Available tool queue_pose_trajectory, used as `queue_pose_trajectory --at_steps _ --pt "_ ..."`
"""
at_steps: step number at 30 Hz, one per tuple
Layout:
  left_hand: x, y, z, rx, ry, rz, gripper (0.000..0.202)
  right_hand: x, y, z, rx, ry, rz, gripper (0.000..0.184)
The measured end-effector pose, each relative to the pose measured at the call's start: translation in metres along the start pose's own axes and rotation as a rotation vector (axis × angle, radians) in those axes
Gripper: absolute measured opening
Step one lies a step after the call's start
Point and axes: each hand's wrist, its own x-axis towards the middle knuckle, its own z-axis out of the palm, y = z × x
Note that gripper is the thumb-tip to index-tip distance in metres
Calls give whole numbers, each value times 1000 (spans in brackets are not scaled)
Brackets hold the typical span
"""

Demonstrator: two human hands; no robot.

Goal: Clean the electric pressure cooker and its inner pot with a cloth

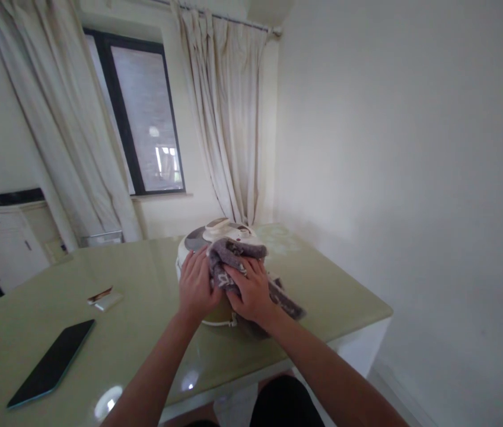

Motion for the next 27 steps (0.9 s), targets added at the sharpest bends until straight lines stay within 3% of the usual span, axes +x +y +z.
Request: queue_pose_trajectory --at_steps 2,4,8,10,12,14,17,21,24,27 --pt "0 0 0 8 -6 4 60 1 5 4 -44 2 -17 51" --pt "0 1 0 12 26 6 56 18 15 1 -99 -20 -26 49" --pt "1 4 0 -17 43 -5 57 68 26 -14 -142 -30 184 37" --pt "0 4 1 -37 39 -15 58 76 23 -17 -113 -35 241 35" --pt "-1 3 2 -58 59 -15 53 62 17 -14 -78 -34 204 42" --pt "-3 1 4 -84 85 -9 50 27 10 -2 -50 -20 140 55" --pt "-4 -2 6 -109 111 -1 53 -42 2 27 -66 -21 163 67" --pt "-2 -1 7 -102 118 10 54 -116 2 73 -51 -128 241 63" --pt "-1 1 6 -98 110 3 54 -131 10 98 43 -47 499 66" --pt "0 4 7 -92 117 -15 52 -111 37 108 189 152 842 67"
